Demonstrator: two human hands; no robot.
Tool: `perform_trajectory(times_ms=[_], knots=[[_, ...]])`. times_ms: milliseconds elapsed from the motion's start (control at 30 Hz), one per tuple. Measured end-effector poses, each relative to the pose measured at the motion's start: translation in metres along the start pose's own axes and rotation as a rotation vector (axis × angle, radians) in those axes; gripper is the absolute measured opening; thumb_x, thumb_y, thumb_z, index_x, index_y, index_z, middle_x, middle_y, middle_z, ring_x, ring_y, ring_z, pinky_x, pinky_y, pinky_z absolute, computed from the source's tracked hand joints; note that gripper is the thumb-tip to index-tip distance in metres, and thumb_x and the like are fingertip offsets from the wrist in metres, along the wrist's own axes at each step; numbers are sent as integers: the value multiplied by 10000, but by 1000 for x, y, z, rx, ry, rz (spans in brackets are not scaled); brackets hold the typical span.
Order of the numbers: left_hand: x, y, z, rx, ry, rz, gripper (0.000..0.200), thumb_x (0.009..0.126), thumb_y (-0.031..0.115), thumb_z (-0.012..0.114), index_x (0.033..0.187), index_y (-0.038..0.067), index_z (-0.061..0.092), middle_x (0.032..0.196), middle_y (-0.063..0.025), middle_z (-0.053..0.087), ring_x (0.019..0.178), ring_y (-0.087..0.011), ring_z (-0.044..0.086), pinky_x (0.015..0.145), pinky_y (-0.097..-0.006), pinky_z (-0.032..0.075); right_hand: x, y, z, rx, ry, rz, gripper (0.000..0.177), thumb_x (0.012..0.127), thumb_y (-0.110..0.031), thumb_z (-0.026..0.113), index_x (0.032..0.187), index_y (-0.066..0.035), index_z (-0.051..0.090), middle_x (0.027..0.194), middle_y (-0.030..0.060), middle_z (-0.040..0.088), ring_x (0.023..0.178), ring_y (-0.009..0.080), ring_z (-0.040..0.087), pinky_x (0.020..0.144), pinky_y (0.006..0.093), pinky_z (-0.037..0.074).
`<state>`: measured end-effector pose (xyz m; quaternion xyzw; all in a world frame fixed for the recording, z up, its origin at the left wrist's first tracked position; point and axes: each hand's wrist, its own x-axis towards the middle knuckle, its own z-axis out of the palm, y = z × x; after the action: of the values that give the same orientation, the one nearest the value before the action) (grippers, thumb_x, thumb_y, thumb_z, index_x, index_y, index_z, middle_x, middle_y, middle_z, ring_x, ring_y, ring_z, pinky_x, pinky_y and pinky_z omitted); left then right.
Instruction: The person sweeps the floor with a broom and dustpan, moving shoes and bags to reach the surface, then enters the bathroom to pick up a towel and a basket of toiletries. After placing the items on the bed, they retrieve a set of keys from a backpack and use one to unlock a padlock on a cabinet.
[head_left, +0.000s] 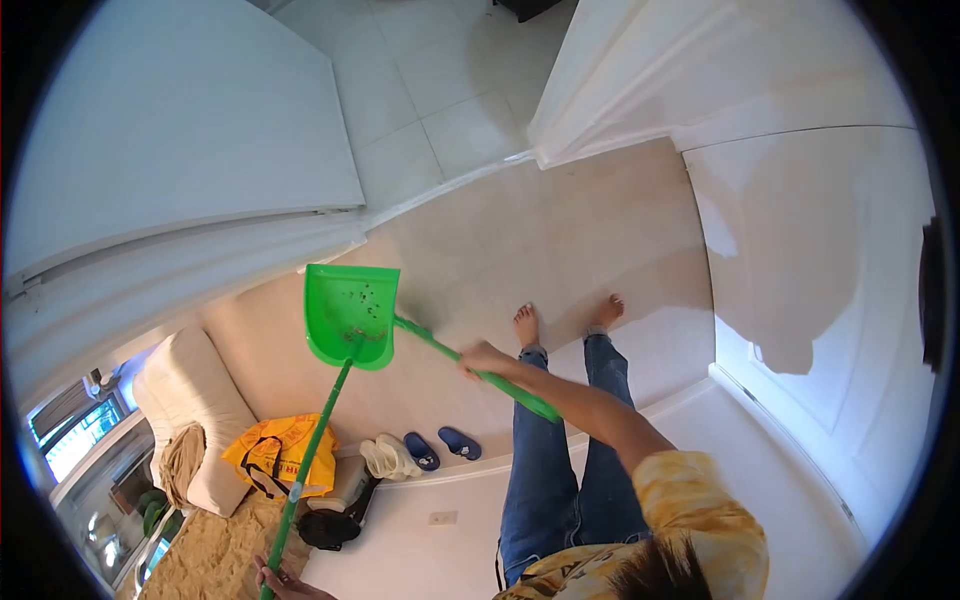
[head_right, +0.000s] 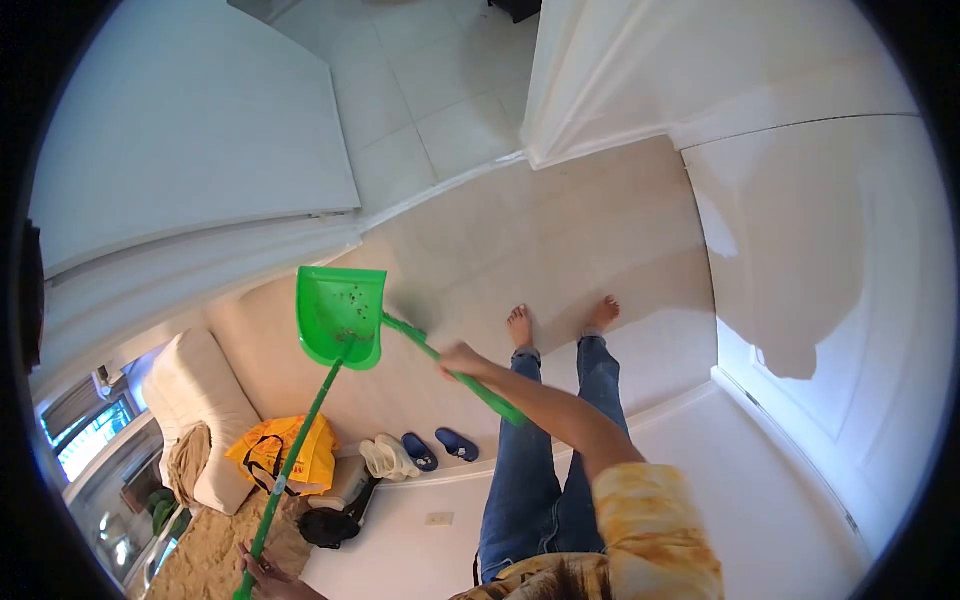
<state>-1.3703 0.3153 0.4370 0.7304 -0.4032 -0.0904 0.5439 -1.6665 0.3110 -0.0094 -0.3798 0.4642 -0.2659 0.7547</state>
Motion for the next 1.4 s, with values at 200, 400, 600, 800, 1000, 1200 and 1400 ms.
perform_trajectory(times_ms=[200, 400, 600, 800, 1000, 1200, 1400], knots=[[-29, 45, 49, 75, 54, 3, 137, 765, 50, 595, 828, -67, 561, 965, -234, 571, 911, -342, 572, 712, -373, 529, 34, -6, -167, 864, 194, 71, 189, 805, -213, 534, 661, -90, 522, 545, -27, 482, 402, 70, 424, 340, 210, 311], [-72, 31, 93, 82, -181, -66, 162, 835, 128, 538, 948, 23, 491, 1156, -136, 517, 974, -158, 535, 783, -251, 486, -121, 37, -285, 1324, 183, 92, 225, 854, -226, 502, 666, -119, 439, 478, -75, 376, 334, -3, 323, 283, 174, 217], [-143, 21, 147, 107, -329, -123, 125, 852, 136, 507, 921, 39, 467, 1175, -171, 489, 1023, -239, 517, 766, -284, 495, -238, 60, -340, 1291, 302, 335, 223, 850, -216, 512, 661, -120, 442, 504, -70, 410, 338, -16, 347, 276, 155, 216], [-205, 11, 178, 111, -388, -190, 88, 815, 90, 543, 873, 51, 489, 1153, -152, 512, 994, -227, 543, 724, -264, 491, -296, 100, -410, 1252, 338, 230, 208, 826, -209, 552, 683, -120, 431, 609, -50, 451, 380, -30, 390, 300, 159, 210], [-276, -10, 229, 43, -594, -302, 74, 820, 75, 536, 886, 92, 507, 1145, -153, 525, 993, -225, 555, 764, -278, 479, -363, 143, -458, 1477, 352, 53, 161, 864, -193, 489, 750, -83, 458, 606, -50, 459, 373, -9, 391, 338, 166, 232], [-327, -28, 303, -37, -737, -320, 151, 750, -27, 583, 825, 84, 513, 1050, -167, 561, 922, -198, 566, 706, -231, 483, -416, 194, -352, 1503, 737, -144, 131, 855, -188, 485, 754, -107, 460, 623, -25, 459, 363, 26, 368, 325, 178, 281], [-362, -48, 359, -90, -985, -306, 162, 744, -47, 545, 805, 90, 483, 1013, -166, 576, 753, -122, 549, 605, -189, 447, -442, 84, -272, 1340, 758, 58, 471, 828, -143, 531, 1265, -78, 367, 596, 5, 441, 367, 47, 354, 344, 189, 271]])
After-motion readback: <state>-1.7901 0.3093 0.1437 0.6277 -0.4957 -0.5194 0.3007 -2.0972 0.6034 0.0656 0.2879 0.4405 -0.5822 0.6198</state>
